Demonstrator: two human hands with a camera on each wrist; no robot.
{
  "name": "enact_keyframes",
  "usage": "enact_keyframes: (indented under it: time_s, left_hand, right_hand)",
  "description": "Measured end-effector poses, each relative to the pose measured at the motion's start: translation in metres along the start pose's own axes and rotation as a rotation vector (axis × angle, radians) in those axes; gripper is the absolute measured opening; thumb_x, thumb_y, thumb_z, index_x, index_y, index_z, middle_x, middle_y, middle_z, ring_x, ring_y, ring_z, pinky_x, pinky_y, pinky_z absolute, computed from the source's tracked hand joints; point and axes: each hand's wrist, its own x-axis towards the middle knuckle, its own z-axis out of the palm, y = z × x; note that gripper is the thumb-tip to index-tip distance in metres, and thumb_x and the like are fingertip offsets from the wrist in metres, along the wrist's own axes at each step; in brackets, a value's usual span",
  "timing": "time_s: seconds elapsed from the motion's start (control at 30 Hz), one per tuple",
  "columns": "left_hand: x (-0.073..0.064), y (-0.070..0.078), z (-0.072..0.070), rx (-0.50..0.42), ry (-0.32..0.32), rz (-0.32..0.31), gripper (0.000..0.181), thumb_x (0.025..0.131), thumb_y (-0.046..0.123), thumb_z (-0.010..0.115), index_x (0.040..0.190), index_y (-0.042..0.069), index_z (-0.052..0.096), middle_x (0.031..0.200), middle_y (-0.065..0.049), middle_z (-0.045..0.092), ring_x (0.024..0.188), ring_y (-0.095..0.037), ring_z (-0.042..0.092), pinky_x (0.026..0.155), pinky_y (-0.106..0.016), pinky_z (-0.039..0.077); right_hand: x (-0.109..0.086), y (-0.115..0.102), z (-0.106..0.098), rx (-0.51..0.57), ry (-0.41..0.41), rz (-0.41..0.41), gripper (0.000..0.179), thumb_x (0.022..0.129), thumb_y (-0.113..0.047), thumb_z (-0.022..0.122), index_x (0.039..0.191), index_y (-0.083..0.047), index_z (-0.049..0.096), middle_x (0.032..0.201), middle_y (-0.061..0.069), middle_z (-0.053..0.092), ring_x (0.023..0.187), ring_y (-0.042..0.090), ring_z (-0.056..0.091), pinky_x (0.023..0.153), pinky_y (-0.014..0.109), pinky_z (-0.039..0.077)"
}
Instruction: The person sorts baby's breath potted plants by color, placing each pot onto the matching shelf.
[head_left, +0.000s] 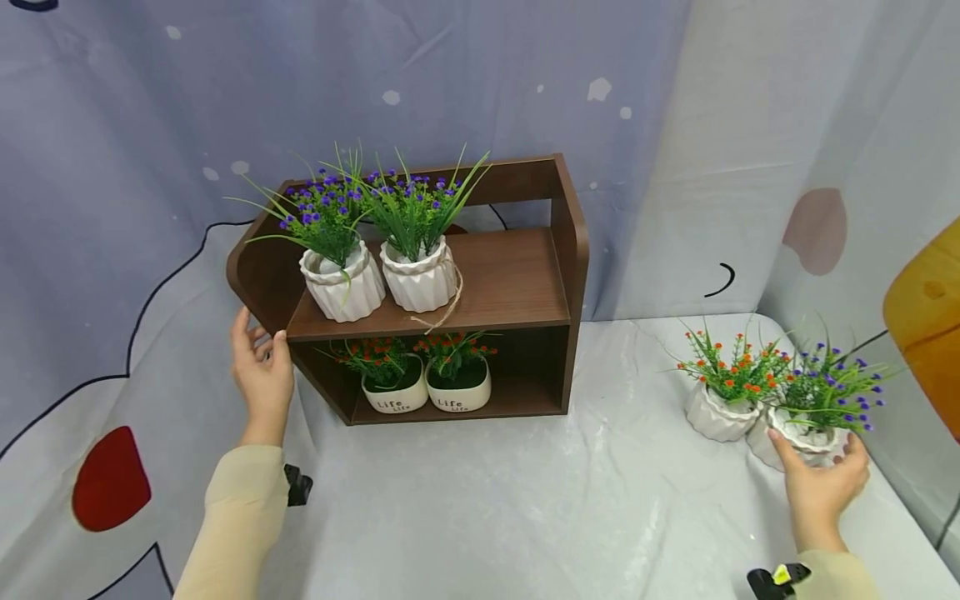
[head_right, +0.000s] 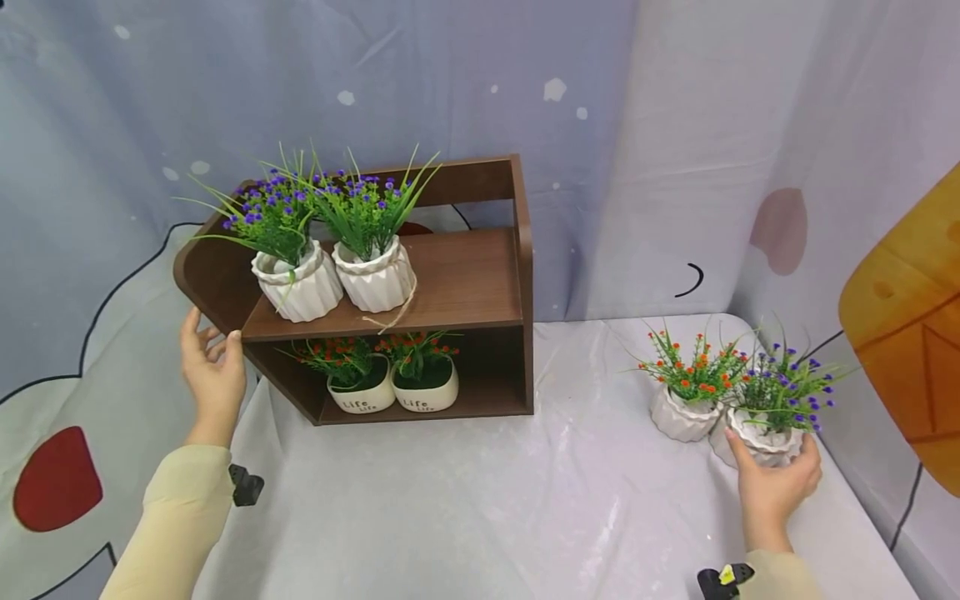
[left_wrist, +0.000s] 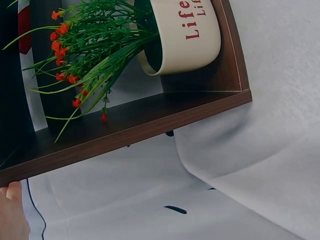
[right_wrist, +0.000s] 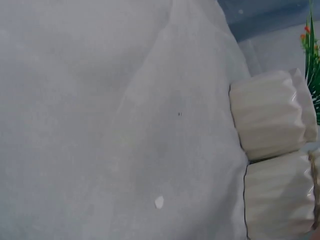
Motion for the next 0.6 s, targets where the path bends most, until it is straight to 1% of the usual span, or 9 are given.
enact_keyframes:
  time_s: [0.1, 0.2, 0.27, 0.37, 0.53, 0.6]
  left_hand:
    - [0.001, -0.002, 0.0, 0.017, 0.006, -0.007, 0.051, 0.092, 0.002, 0.056, 0.141, 0.012, 0.042, 0.104, 0.004, 0.052, 0.081, 0.01, 0.051, 0.07, -0.007, 0.043]
    - [0.001, -0.002, 0.001, 0.034, 0.014, -0.011, 0.051, 0.092, 0.0, 0.056, 0.14, 0.008, 0.042, 0.105, 0.002, 0.052, 0.081, 0.011, 0.05, 0.07, -0.007, 0.042]
    - [0.001, -0.001, 0.001, 0.034, 0.018, -0.013, 0.051, 0.092, -0.001, 0.056, 0.14, 0.007, 0.042, 0.104, 0.001, 0.052, 0.081, 0.011, 0.05, 0.07, -0.007, 0.042]
    - [0.001, -0.001, 0.001, 0.027, 0.015, -0.013, 0.051, 0.092, 0.0, 0.056, 0.14, 0.008, 0.042, 0.103, 0.003, 0.052, 0.08, 0.011, 0.05, 0.07, -0.007, 0.042]
    - [0.0, 0.001, 0.0, 0.013, 0.008, -0.011, 0.051, 0.092, 0.002, 0.056, 0.14, 0.012, 0.043, 0.102, 0.009, 0.051, 0.08, 0.011, 0.051, 0.07, -0.007, 0.043]
    - [0.0, 0.001, 0.0, 0.011, 0.007, -0.008, 0.051, 0.092, 0.002, 0.056, 0.14, 0.012, 0.043, 0.101, 0.011, 0.05, 0.081, 0.011, 0.052, 0.07, -0.007, 0.044]
  right_hand:
    - [0.006, 0.004, -0.001, -0.016, -0.044, -0.005, 0.095, 0.079, -0.027, 0.076, 0.151, -0.01, 0.016, 0.152, 0.017, 0.02, 0.139, 0.03, 0.019, 0.117, 0.039, 0.015]
    - [0.011, 0.006, -0.002, -0.025, -0.095, -0.026, 0.096, 0.08, -0.024, 0.075, 0.151, -0.006, 0.013, 0.154, 0.018, 0.017, 0.142, 0.032, 0.016, 0.119, 0.036, 0.008]
    - [0.015, 0.007, -0.002, -0.024, -0.12, -0.037, 0.096, 0.08, -0.022, 0.075, 0.151, -0.005, 0.013, 0.155, 0.018, 0.016, 0.143, 0.031, 0.015, 0.119, 0.033, 0.007]
    - [0.02, 0.009, -0.001, -0.017, -0.131, -0.042, 0.094, 0.08, -0.02, 0.075, 0.15, -0.004, 0.015, 0.154, 0.018, 0.018, 0.143, 0.03, 0.017, 0.119, 0.031, 0.008]
    - [0.026, 0.011, -0.001, -0.011, -0.139, 0.005, 0.092, 0.081, -0.021, 0.074, 0.15, -0.007, 0.016, 0.155, 0.016, 0.019, 0.143, 0.026, 0.019, 0.119, 0.03, 0.011]
    - [0.027, 0.012, -0.002, -0.013, -0.146, 0.006, 0.092, 0.081, -0.02, 0.074, 0.15, -0.006, 0.016, 0.155, 0.016, 0.019, 0.142, 0.027, 0.02, 0.118, 0.03, 0.012]
